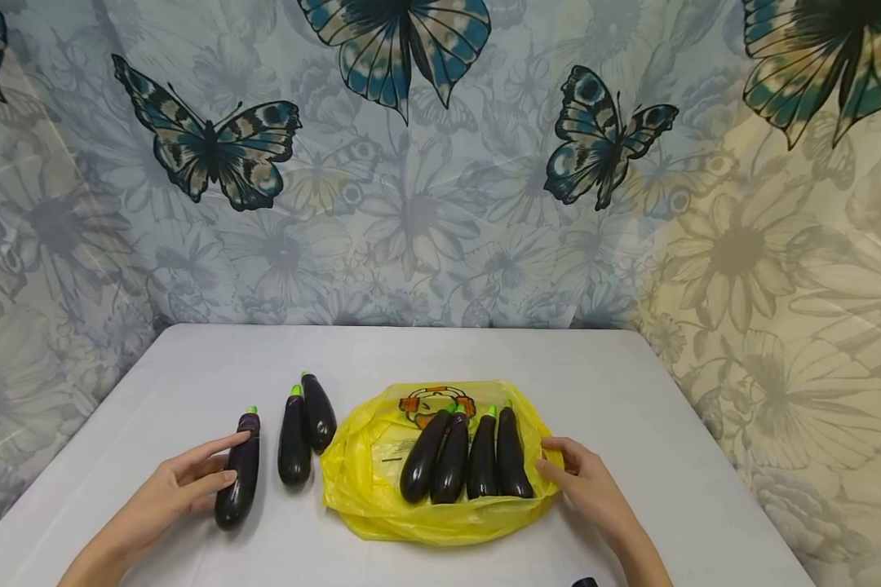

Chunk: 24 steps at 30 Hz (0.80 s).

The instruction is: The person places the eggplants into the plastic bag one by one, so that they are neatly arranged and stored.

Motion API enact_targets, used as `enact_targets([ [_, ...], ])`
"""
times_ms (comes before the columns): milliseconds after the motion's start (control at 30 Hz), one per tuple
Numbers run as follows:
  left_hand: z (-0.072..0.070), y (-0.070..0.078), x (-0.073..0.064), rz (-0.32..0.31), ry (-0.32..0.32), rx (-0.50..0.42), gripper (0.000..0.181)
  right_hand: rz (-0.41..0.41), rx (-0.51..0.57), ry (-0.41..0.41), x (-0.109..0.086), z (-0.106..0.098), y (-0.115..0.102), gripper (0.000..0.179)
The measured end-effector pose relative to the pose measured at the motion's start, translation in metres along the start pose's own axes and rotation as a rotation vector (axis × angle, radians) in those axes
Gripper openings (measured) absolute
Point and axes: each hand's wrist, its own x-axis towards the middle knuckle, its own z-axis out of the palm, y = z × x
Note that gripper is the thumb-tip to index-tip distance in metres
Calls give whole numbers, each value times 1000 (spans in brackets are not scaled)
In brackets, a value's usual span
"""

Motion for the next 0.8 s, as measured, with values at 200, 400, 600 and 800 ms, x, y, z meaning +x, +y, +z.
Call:
enact_targets([
  [200, 3, 4, -1, 8, -9, 11, 55, -5, 10, 9, -1, 0, -1, 62],
  [400, 5, 8, -3, -42, -17, 1, 59, -15, 26, 2, 1, 1, -1, 59],
  [600, 11, 15, -4, -30, -24, 28, 57, -7, 22, 3, 2, 1, 0, 56],
  [800, 19, 24, 2, -11, -82, 16, 54, -15, 23, 2, 1, 0, 0, 57],
])
